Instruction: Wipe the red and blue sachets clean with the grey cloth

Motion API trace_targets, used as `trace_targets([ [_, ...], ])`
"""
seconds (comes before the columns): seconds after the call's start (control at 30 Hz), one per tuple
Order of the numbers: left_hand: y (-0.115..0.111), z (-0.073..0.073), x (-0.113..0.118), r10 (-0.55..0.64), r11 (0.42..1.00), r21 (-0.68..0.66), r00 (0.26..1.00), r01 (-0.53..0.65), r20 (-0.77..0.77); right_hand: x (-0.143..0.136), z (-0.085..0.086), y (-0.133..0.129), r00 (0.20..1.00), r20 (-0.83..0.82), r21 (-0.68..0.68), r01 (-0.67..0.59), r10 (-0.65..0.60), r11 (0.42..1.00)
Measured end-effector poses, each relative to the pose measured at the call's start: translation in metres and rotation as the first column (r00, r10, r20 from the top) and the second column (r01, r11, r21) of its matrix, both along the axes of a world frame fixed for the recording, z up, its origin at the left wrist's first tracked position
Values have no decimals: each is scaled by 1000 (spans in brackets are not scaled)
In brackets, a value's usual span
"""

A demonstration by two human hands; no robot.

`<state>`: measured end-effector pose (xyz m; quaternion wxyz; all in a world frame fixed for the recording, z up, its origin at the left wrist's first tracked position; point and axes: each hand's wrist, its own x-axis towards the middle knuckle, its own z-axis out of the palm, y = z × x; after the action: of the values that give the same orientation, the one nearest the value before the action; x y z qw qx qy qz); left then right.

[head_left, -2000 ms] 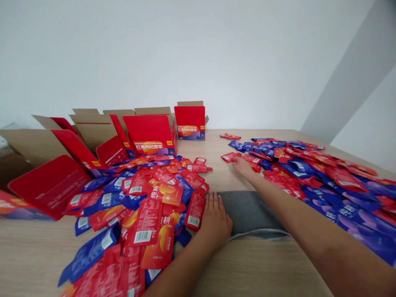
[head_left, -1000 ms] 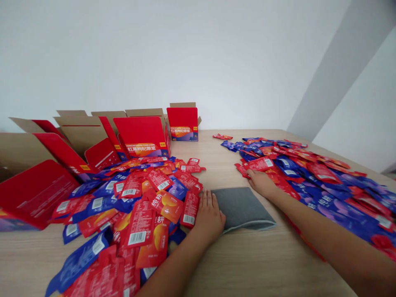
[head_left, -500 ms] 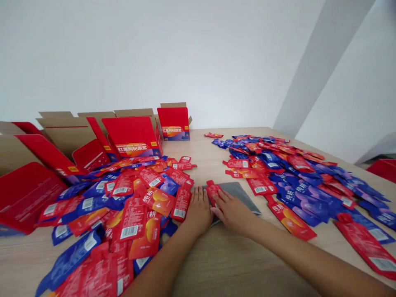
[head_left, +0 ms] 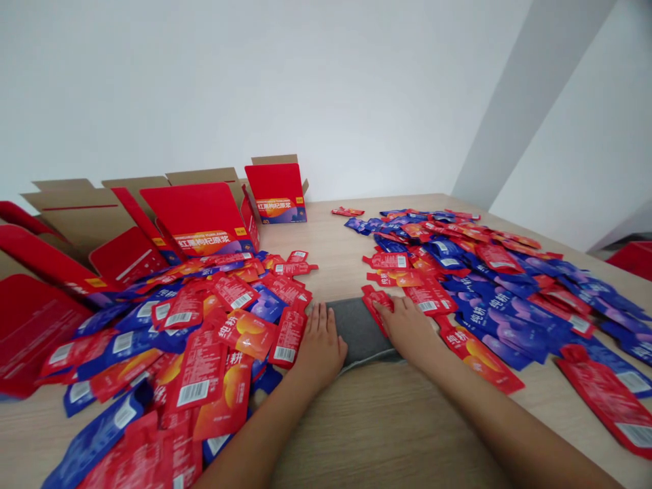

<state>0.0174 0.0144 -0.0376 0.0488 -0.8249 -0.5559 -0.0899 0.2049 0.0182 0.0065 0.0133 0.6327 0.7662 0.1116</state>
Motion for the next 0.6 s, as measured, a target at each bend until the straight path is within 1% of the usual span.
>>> trace_targets([
  [0.1, 0, 2, 1, 7, 1000, -7, 1000, -7, 2, 5, 3, 0, 1000, -24, 56, 1, 0, 998],
  [0.17, -1, 4, 1, 12, 1000, -23, 1000, -12, 3, 3, 5, -1, 993, -109, 146, -29, 46, 989],
  [0.2, -1, 5, 1, 12, 1000, -29, 1000, -12, 4, 1, 7, -2, 980, -175, 195, -59, 94, 979],
  [0.23, -2, 6, 1, 12, 999, -31, 1000, -12, 5, -2, 8, -3, 954, -253, 241, -97, 159, 966],
  [0.3, -2, 7, 2, 9, 999, -32, 1000, -8, 5, -8, 10, -6, 863, -404, 308, -182, 302, 934],
  [0.37, -2, 7, 2, 5, 1000, -31, 1000, -5, 3, -13, 9, -7, 776, -498, 331, -241, 386, 912],
  [0.4, -2, 6, 2, 2, 1000, -31, 1000, -2, 2, -15, 7, -7, 758, -515, 327, -257, 400, 909],
  [0.47, -1, 4, 1, -4, 1000, -26, 1000, 4, 0, -19, -1, -7, 764, -500, 283, -300, 408, 911],
  [0.5, -1, 2, 1, -8, 1000, -20, 1000, 8, 1, -20, -6, -7, 779, -473, 241, -334, 411, 911],
  [0.6, 0, -2, 1, -13, 1000, -1, 1000, 13, 12, -26, -19, -8, 835, -364, 58, -422, 412, 905],
])
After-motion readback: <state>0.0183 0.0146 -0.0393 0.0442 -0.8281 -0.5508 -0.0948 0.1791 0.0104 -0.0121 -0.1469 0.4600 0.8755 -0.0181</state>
